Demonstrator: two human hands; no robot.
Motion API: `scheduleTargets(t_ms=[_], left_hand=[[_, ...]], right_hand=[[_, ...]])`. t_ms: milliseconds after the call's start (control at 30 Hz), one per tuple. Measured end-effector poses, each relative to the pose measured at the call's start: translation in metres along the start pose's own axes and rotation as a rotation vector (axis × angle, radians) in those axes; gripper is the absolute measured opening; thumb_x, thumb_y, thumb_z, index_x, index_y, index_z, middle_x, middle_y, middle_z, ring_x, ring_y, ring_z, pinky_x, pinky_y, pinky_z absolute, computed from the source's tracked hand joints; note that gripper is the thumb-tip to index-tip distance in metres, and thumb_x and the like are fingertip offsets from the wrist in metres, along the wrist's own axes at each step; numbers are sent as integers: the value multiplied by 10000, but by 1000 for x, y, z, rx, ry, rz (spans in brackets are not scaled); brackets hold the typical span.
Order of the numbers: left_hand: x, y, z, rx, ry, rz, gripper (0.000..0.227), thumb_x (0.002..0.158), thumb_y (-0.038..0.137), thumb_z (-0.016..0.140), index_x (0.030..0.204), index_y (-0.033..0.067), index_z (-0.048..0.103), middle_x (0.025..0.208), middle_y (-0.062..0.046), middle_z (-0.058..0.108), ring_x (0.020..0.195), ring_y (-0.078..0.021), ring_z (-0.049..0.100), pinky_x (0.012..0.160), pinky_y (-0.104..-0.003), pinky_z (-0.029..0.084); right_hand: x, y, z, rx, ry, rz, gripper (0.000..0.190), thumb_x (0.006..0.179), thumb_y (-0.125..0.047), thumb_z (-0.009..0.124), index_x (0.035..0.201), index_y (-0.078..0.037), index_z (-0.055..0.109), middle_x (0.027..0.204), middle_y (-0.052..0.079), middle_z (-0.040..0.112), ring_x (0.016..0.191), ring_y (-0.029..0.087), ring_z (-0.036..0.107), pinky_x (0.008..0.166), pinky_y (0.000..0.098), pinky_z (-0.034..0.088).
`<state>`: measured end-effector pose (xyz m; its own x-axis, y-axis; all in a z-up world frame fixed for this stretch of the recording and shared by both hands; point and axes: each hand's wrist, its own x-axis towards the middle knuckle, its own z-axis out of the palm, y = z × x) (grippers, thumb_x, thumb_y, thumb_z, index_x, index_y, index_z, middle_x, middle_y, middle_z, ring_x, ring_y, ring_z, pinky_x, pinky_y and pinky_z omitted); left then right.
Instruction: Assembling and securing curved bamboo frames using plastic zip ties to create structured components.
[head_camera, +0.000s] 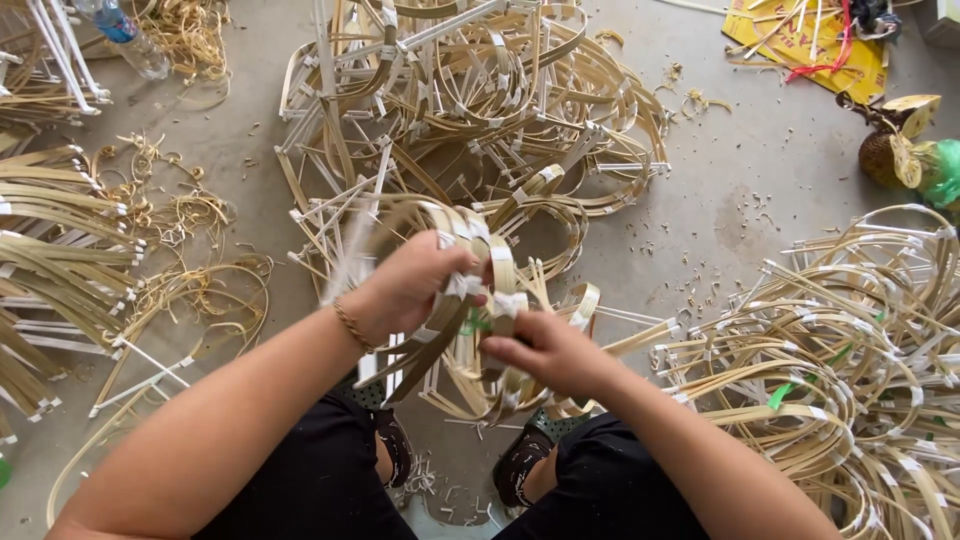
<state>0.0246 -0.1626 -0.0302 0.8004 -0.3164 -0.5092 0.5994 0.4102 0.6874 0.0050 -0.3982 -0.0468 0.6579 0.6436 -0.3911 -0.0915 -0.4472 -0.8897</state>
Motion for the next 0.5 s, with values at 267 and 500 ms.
scheduleTargets(t_ms=[267,500], left_hand=[[20,-30,1,-109,4,55,175,963,162,566,1008,3,623,892,-101,677,729,-170,674,661,-341,592],[-9,-11,30,214,-32,-8,199,939,172,664,1075,27,668,930,-74,711,770,-135,683,619,-346,573]], right_hand=[[1,-25,7,-295,161,49,422,952,-438,631,1033,-31,707,745,91,702,671,222,648,644,400,524],[1,-26,0,-556,59,85,504,969,-529,627,910,-38,727,734,151,683,685,287,651,679,423,513]])
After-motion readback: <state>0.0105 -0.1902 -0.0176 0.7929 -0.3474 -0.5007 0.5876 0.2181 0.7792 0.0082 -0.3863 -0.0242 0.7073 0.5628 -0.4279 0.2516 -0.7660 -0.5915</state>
